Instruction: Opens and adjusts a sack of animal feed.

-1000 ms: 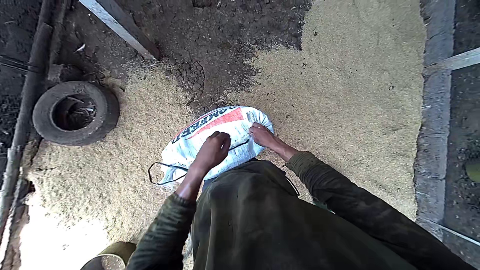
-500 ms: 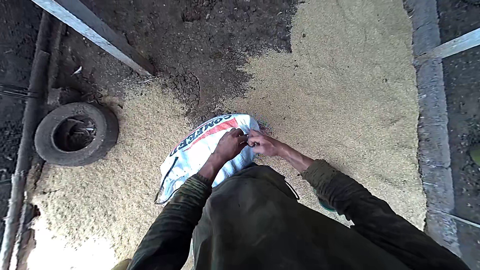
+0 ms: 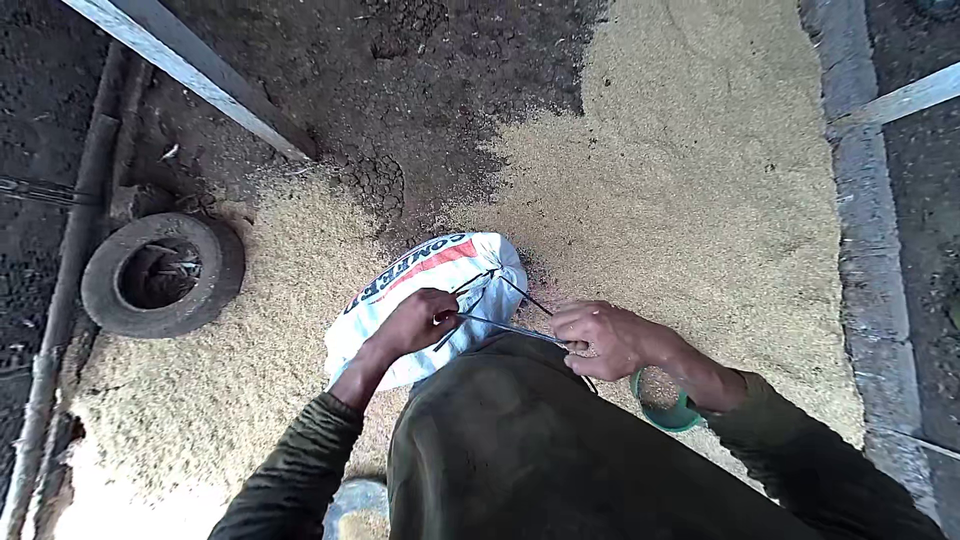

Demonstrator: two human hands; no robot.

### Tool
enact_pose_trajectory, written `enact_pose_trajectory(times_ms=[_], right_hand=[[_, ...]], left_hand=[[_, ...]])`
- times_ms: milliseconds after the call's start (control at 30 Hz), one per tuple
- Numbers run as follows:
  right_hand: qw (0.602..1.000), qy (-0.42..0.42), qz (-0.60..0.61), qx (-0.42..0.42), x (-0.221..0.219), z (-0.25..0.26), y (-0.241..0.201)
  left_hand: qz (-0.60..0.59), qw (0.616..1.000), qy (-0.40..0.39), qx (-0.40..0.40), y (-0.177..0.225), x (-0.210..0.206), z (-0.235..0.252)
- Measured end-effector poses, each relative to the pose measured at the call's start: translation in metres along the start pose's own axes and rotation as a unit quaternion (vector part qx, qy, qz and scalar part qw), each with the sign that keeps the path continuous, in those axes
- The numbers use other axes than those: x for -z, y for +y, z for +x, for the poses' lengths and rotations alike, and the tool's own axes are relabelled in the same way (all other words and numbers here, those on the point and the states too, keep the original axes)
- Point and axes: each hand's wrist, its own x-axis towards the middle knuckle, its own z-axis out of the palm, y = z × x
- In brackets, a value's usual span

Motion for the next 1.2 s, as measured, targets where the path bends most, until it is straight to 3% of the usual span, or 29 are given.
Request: enact_pose_trajectory(times_ms=[67,133,233,333,433,500,567,633,700,767,833,867,933,1000,1033,1067,1133,1200], right_hand=[[1.000,0.007,0.025,0.016,0.005,-0.008,-0.005],[0.993,0.059,0.067,0.073,0.014,-0.015,-0.010],[0.987,0.077,0.106,0.094,0.031,-0.038,-0.011],[0.985,0.100,0.111,0.085,0.032,-0.054,-0.013],[0.981,0.155,0.099,0.064,0.027,-0.073,-0.025],[0.973,0.192,0.115,0.058,0.023,-0.082,-0.025],[0.955,0.249,0.151,0.059,0.024,-0.096,-0.022],[0.937,0.298,0.179,0.045,0.024,-0.118,-0.014],[0.891,0.397,0.218,0.044,0.015,-0.143,0.002],[0.829,0.480,0.286,0.026,0.001,-0.174,0.021],[0.733,0.565,0.375,-0.048,-0.027,-0.202,0.038],[0.671,0.613,0.401,-0.116,-0.045,-0.213,0.047],[0.511,0.677,0.391,-0.357,-0.086,-0.226,0.058],[0.441,0.564,0.338,-0.610,-0.123,-0.231,0.065],[0.440,0.495,0.314,-0.680,-0.136,-0.226,0.068],[0.466,0.442,0.279,-0.714,-0.142,-0.212,0.069],[0.576,0.390,0.216,-0.685,-0.137,-0.164,0.060],[0.689,0.366,0.183,-0.599,-0.114,-0.090,0.048]], left_hand=[[-0.015,1.000,-0.009,-0.021,0.016,0.001,-0.001],[-0.099,0.994,-0.001,-0.054,0.074,0.009,-0.005],[-0.198,0.970,-0.081,-0.112,0.155,0.033,-0.007],[-0.211,0.967,-0.115,-0.088,0.143,0.034,-0.001],[-0.091,0.993,-0.067,-0.016,0.091,0.011,-0.007],[-0.083,0.996,-0.027,-0.021,0.072,0.004,-0.014],[-0.189,0.979,-0.014,-0.077,0.109,0.019,-0.010],[-0.290,0.946,-0.049,-0.139,0.155,0.031,-0.002],[-0.251,0.961,-0.074,-0.092,0.150,0.034,0.013],[-0.176,0.983,-0.039,0.042,0.099,0.016,0.031],[-0.104,0.980,0.034,0.165,0.039,-0.015,0.042],[-0.073,0.974,0.059,0.205,0.016,-0.026,0.047],[-0.027,0.965,0.067,0.251,-0.011,-0.044,0.056],[0.002,0.964,0.062,0.260,-0.025,-0.059,0.063],[0.008,0.963,0.054,0.264,-0.028,-0.064,0.067],[0.009,0.962,0.047,0.270,-0.029,-0.068,0.072],[0.003,0.961,0.043,0.274,-0.028,-0.077,0.074],[-0.005,0.962,0.037,0.271,-0.027,-0.085,0.073]])
